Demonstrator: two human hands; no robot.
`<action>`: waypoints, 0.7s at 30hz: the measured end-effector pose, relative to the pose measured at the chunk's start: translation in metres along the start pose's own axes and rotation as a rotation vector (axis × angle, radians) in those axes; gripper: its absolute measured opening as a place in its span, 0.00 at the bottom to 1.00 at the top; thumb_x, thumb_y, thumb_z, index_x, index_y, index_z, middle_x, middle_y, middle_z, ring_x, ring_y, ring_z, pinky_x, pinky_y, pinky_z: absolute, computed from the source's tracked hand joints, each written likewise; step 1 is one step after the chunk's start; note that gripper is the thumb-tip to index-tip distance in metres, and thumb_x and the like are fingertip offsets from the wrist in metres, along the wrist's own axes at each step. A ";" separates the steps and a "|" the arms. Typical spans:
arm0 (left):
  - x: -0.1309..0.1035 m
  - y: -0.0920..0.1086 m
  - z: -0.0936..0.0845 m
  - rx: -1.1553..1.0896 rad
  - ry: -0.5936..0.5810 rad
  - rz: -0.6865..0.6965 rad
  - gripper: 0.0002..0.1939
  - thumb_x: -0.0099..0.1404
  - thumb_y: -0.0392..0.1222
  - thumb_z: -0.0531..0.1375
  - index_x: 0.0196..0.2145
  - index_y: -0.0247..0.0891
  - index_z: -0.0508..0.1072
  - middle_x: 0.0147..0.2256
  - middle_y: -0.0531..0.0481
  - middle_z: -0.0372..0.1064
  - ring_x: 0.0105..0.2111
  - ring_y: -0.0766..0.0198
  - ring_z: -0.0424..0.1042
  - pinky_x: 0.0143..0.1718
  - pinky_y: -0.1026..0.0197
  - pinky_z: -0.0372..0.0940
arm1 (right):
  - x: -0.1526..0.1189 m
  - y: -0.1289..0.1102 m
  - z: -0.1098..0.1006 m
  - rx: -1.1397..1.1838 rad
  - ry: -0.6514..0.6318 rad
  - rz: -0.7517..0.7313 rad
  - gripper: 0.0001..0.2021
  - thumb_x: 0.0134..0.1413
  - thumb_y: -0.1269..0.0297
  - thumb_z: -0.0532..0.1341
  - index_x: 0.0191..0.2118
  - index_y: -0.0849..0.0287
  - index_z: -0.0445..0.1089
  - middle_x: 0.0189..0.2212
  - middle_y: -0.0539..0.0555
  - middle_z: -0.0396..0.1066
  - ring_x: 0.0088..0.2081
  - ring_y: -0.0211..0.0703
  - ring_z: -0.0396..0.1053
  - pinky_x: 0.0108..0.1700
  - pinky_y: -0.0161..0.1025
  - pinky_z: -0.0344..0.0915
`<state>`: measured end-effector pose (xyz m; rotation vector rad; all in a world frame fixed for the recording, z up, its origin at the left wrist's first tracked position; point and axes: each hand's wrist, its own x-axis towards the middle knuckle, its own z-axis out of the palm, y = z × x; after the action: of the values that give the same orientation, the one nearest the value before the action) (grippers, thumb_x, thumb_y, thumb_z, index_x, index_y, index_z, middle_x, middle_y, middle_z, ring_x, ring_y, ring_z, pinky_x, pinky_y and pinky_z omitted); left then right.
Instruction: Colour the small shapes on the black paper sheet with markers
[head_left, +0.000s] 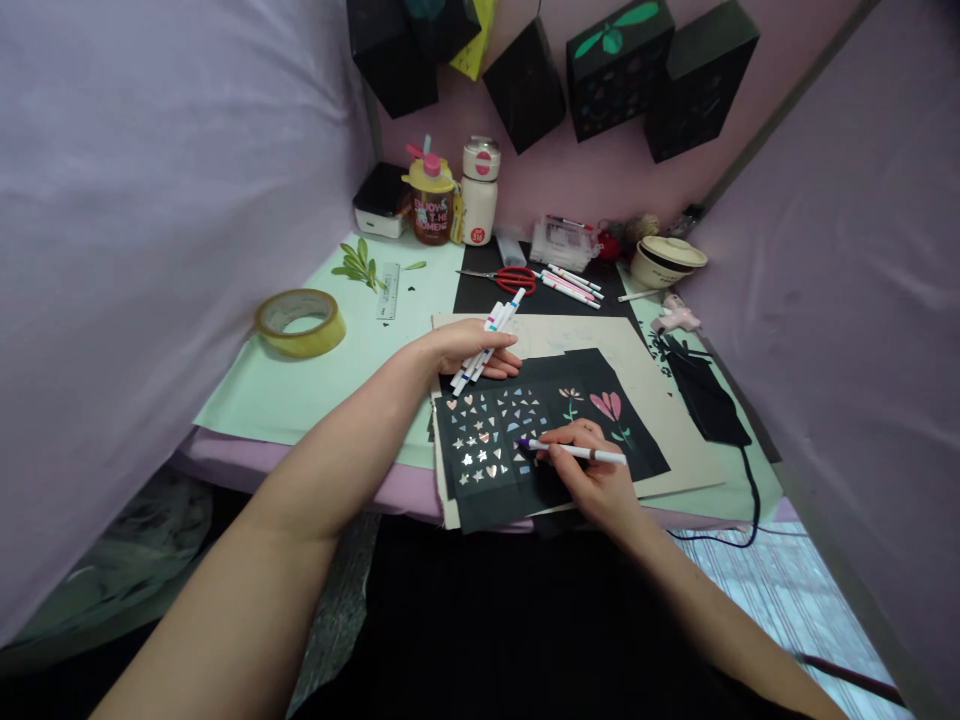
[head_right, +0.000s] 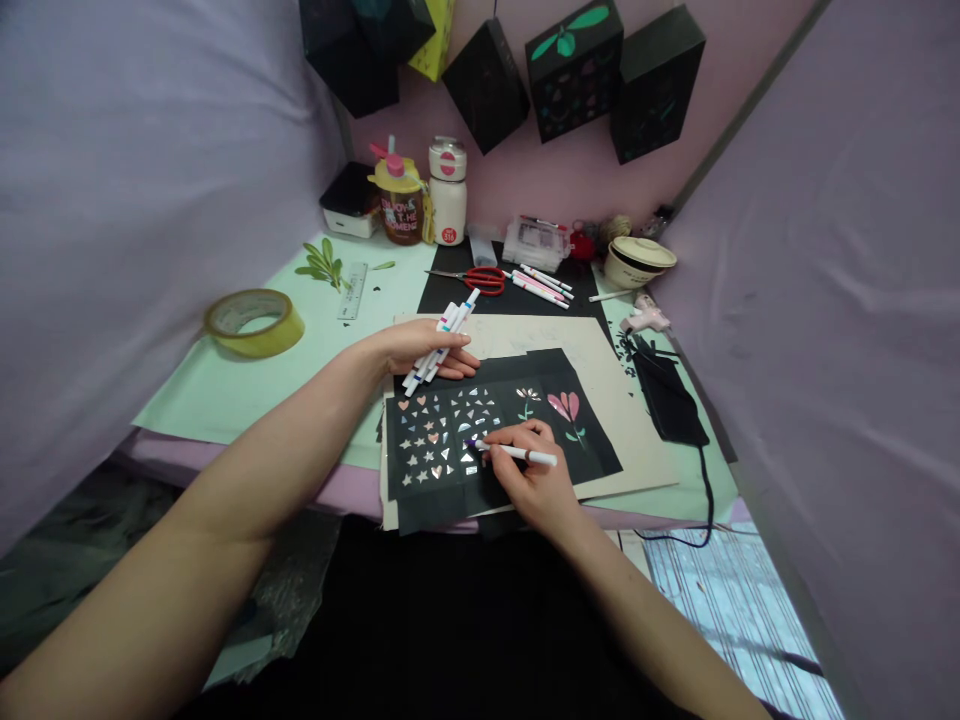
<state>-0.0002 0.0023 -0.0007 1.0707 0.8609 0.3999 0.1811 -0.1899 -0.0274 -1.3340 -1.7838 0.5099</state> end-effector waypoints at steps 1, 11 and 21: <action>0.000 0.000 0.000 0.002 0.001 0.001 0.07 0.63 0.38 0.63 0.36 0.35 0.68 0.34 0.37 0.78 0.35 0.56 0.79 0.39 0.57 0.72 | 0.000 0.000 0.000 -0.001 0.001 -0.003 0.06 0.60 0.66 0.57 0.36 0.53 0.72 0.27 0.51 0.77 0.35 0.46 0.70 0.45 0.49 0.62; 0.000 0.000 0.000 0.001 -0.003 0.002 0.08 0.62 0.39 0.64 0.36 0.34 0.69 0.34 0.37 0.78 0.36 0.56 0.79 0.40 0.56 0.72 | -0.002 -0.001 -0.002 -0.005 0.019 -0.016 0.07 0.59 0.67 0.57 0.33 0.54 0.72 0.25 0.51 0.75 0.35 0.46 0.69 0.42 0.47 0.63; 0.000 0.000 0.000 -0.007 -0.009 -0.003 0.08 0.62 0.39 0.64 0.36 0.34 0.69 0.34 0.37 0.78 0.35 0.56 0.79 0.39 0.57 0.72 | -0.001 -0.001 -0.001 -0.011 0.042 -0.020 0.07 0.58 0.67 0.57 0.32 0.54 0.72 0.25 0.51 0.75 0.35 0.46 0.69 0.42 0.48 0.64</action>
<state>-0.0003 0.0024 -0.0011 1.0632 0.8529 0.3952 0.1814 -0.1913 -0.0269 -1.3243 -1.7659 0.4581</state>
